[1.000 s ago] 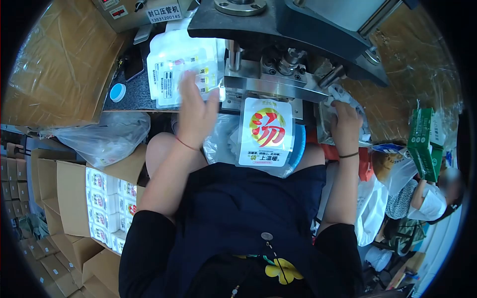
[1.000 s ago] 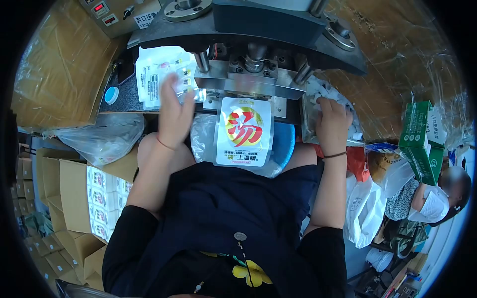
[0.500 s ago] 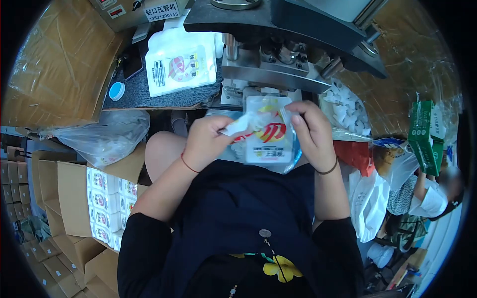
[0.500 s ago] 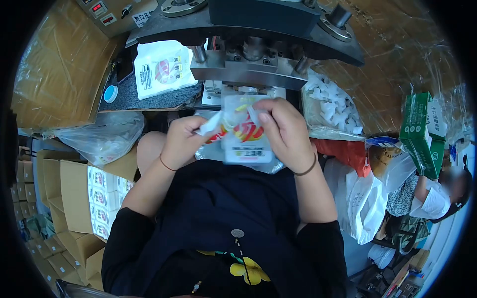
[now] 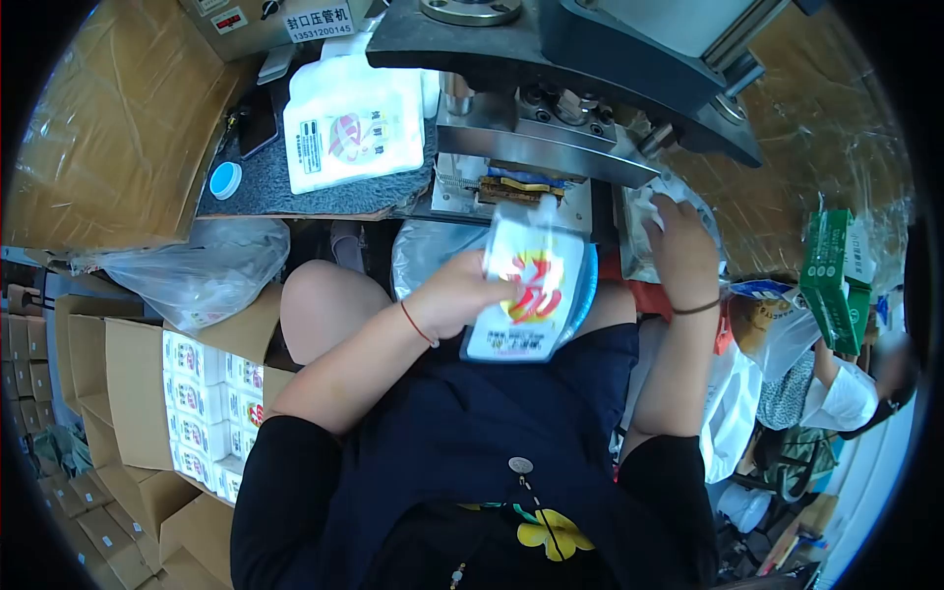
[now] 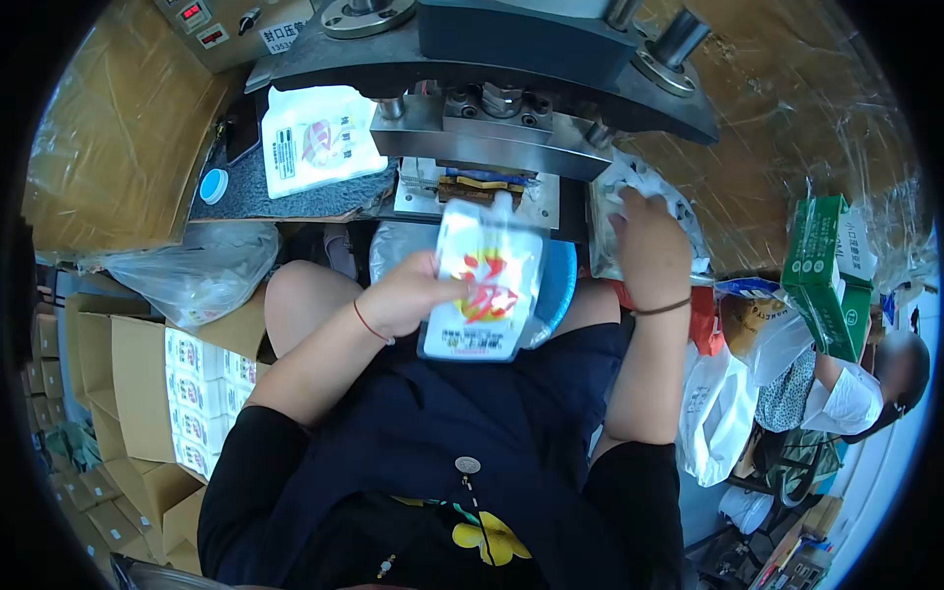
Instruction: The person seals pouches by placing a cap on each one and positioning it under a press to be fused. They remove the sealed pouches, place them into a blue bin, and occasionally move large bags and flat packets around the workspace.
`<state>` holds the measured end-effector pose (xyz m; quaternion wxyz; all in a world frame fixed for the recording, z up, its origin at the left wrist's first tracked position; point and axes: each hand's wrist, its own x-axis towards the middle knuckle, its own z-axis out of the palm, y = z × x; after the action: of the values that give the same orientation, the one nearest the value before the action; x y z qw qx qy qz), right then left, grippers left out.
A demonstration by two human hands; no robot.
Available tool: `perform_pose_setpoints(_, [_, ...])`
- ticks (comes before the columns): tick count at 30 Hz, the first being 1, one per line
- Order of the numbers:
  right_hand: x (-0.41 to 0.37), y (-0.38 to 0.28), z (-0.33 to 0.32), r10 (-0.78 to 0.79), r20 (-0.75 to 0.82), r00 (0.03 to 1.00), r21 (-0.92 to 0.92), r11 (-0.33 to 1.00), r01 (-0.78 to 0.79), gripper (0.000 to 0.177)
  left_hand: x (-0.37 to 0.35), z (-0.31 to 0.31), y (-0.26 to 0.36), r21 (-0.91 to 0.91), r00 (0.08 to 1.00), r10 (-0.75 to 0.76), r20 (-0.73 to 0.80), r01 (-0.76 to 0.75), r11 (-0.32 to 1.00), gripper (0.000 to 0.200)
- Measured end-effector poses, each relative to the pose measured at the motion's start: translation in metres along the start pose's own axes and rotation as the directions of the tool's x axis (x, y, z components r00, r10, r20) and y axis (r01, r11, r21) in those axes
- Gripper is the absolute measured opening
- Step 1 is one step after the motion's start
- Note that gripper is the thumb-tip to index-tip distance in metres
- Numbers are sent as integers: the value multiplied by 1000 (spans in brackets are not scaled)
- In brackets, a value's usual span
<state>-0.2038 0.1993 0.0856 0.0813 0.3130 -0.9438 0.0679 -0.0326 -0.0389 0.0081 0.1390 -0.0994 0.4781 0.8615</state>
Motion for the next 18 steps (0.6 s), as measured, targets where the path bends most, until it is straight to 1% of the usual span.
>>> perform_pose_setpoints(1, [0, 16, 5, 72, 78, 994, -81, 995, -65, 25, 6, -7, 6, -51, 1000, 30, -7, -31, 998, 35])
perform_pose_setpoints(2, [0, 28, 11, 149, 150, 977, -165, 978, -124, 27, 12, -13, 16, -58, 999, 14, -31, -16, 998, 33])
perform_pose_setpoints(3, [1, 36, 20, 101, 155, 983, -108, 990, -85, 28, 16, -16, 23, -65, 998, -3, -55, -1, 998, 32])
perform_pose_setpoints(5, [7, 45, 34, 5, 147, 989, 3, 1000, -5, 30, 20, -20, 20, -81, 998, 15, -58, -20, 996, 38])
perform_pose_setpoints(6, [6, 36, 30, 24, 152, 988, 17, 999, -27, 28, 24, -22, 20, -87, 998, 25, -57, -30, 996, 42])
perform_pose_setpoints(7, [7, 37, 32, 12, 85, 996, 62, 998, -17, 29, 25, -30, 25, 139, 957, 179, -228, -150, 979, 45])
perform_pose_setpoints(8, [4, 40, 37, 5, 30, 1000, 106, 994, -8, 29, 23, -44, 30, 366, 869, 345, -355, -210, 906, 49])
perform_pose_setpoints(9, [-1, 45, 44, 4, -22, 1000, 149, 989, -1, 29, 20, -59, 36, 579, 745, 515, -424, -214, 786, 52])
perform_pose_setpoints(10, [-2, 52, 54, 0, -131, 991, 199, 980, 26, 30, 15, -74, 54, 911, 528, 808, -263, -141, 389, 57])
perform_pose_setpoints(11, [-5, 56, 54, -11, -137, 990, 204, 978, 39, 32, 7, -89, 72, 994, 331, 942, 56, 71, -83, 61])
perform_pose_setpoints(12, [-6, 58, 53, -27, -147, 989, 210, 976, 58, 33, 2, -111, 69, 939, 490, 870, 63, 265, -217, 59])
perform_pose_setpoints(13, [-7, 58, 50, -44, -157, 987, 214, 974, 77, 34, -2, -119, 68, 831, 631, 775, 27, 417, -369, 58])
perform_pose_setpoints(15, [-11, 55, 43, -25, -208, 978, 224, 972, 72, 33, -21, -115, 53, 816, 679, 716, 164, 314, -485, 46])
perform_pose_setpoints(16, [-15, 51, 38, -9, -232, 973, 230, 971, 64, 33, -29, -114, 45, 849, 702, 684, 200, 225, -478, 43])
perform_pose_setpoints(17, [-19, 46, 32, 51, -212, 976, 295, 955, 14, 31, -35, -112, 39, 874, 720, 652, 238, 134, -466, 40])
perform_pose_setpoints(18, [-21, 38, 25, 109, -189, 976, 358, 933, -35, 30, -42, -109, 35, 945, 673, 724, 153, 114, -306, 37])
